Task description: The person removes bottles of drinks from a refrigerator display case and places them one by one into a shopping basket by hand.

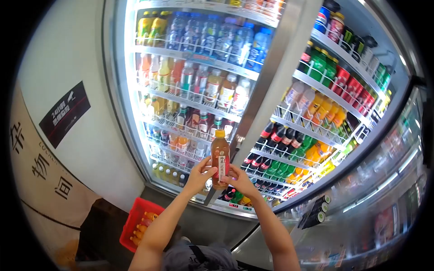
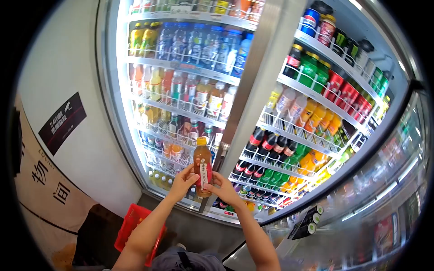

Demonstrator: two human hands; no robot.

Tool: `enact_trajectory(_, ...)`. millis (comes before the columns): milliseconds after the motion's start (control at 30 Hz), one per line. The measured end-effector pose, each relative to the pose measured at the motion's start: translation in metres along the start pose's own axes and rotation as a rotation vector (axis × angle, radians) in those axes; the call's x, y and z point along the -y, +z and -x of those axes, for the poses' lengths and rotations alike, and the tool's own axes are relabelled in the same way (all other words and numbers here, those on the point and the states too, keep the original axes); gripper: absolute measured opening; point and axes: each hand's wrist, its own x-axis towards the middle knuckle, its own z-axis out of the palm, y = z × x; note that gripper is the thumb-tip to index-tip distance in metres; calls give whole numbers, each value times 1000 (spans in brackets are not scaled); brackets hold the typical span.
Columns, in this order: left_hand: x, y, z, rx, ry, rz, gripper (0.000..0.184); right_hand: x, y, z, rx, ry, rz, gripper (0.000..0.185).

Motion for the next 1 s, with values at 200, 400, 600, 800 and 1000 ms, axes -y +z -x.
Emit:
enact_trajectory(200,6,-69,37,-153,-86,9,65,-51,53,-49,154,100,-38,55)
enact_trajectory(400,21,-129,94,-412,-44,48,59,-79,130,-85,345,240,-59,51)
enact_trajectory(600,87,-168,181,-634,-154,68,60,-161,190,-71,553,385,9,49)
enact_trajectory(800,141,-179,263,-926,-282,378,57,-230,242,-44,673,562,2,49)
enact_trajectory(1000,169,-206,311,-1101,-391,387,52,-302,294,-33,774,704,-33,55)
